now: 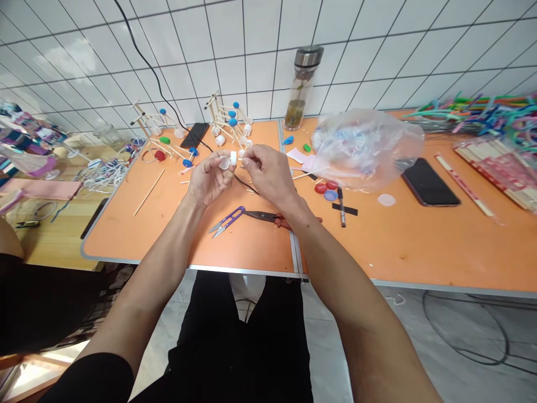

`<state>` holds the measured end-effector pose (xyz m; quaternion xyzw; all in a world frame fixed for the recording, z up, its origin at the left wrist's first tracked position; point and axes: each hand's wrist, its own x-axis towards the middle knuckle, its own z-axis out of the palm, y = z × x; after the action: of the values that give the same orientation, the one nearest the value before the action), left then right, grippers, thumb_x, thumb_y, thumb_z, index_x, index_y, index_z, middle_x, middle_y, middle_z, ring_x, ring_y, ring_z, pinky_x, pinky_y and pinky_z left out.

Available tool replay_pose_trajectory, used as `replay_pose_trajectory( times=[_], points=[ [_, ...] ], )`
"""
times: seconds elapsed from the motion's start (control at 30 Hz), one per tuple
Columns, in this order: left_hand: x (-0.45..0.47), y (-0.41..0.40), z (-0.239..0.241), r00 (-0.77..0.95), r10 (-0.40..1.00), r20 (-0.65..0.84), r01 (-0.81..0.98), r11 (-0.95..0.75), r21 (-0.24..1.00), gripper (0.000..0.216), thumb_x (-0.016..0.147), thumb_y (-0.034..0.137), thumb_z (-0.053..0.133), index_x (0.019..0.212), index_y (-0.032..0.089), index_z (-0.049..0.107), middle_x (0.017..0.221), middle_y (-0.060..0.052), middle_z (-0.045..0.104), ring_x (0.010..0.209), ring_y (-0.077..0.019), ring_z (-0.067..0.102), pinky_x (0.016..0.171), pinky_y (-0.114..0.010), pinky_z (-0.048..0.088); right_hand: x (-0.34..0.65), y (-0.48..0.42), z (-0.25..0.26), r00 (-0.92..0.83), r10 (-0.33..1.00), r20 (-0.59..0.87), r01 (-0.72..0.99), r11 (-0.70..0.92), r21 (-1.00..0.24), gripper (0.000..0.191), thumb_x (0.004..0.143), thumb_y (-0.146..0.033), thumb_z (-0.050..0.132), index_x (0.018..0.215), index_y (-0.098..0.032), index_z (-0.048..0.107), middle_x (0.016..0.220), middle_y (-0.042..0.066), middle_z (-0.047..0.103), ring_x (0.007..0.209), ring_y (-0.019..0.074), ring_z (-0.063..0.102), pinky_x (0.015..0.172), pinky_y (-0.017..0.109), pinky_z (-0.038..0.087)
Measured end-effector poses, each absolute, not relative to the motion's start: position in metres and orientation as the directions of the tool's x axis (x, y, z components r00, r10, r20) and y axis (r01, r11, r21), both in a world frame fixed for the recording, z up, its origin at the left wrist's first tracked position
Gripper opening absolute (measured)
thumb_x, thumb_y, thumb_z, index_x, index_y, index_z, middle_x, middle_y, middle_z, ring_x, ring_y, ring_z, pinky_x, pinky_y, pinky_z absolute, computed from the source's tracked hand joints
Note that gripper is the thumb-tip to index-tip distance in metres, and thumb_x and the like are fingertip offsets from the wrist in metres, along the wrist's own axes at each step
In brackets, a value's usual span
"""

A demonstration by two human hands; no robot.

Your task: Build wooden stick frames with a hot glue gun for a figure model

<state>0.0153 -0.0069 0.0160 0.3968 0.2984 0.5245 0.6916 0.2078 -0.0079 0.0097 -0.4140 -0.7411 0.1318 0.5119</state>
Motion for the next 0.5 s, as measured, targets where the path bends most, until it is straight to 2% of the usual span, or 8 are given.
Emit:
replay_pose_trajectory(
  times=[0.17,0.27,0.37,0.5],
  points=[
    [0.0174,-0.0073,0.0167,0.263,0.963,-0.052,-0.479,0.177,0.860,0.017,0.104,0.021,0.051,0.089,0.020,0.059,0.066,0.002,0.062,0.038,-0.0074,0.045,0.036,-0.018,0.021,0.2030,-0.0095,0.0072,-0.118,0.734,0.668,0.501,0.625,-0.598,0.010,0.097,-0.025,0.068,0.087,-0.024,0.071,0.080,0.001,0.070,0.072,0.0194,0.057,0.069,0.035,0.044],
    [0.0195,-0.0064,0.0170,0.219,0.974,-0.064,-0.464,0.161,0.871,0.030,0.110,0.040,0.060,0.087,0.021,0.058,0.064,0.004,0.055,0.038,-0.0054,0.039,0.037,-0.019,0.019,0.2017,-0.0098,0.0060,-0.109,0.723,0.682,0.517,0.628,-0.582,0.011,0.097,-0.026,0.068,0.087,-0.024,0.071,0.079,0.001,0.070,0.071,0.0198,0.058,0.070,0.035,0.045],
    [0.0215,-0.0061,0.0181,0.199,0.978,-0.061,-0.419,0.141,0.897,0.044,0.105,0.064,0.071,0.093,0.022,0.063,0.063,0.006,0.052,0.040,-0.0059,0.036,0.038,-0.021,0.020,0.2020,-0.0091,0.0044,-0.109,0.713,0.693,0.539,0.628,-0.561,0.012,0.098,-0.028,0.067,0.087,-0.025,0.070,0.079,0.002,0.070,0.072,0.0207,0.058,0.071,0.036,0.047],
    [0.0240,-0.0083,0.0183,0.189,0.982,-0.030,-0.367,0.099,0.925,0.048,0.102,0.071,0.073,0.099,0.024,0.066,0.065,0.007,0.051,0.042,-0.0063,0.036,0.040,-0.022,0.020,0.2017,-0.0087,0.0025,-0.121,0.699,0.705,0.567,0.632,-0.529,0.015,0.101,-0.031,0.065,0.087,-0.026,0.067,0.080,0.003,0.070,0.074,0.0222,0.061,0.072,0.037,0.047]
  ],
)
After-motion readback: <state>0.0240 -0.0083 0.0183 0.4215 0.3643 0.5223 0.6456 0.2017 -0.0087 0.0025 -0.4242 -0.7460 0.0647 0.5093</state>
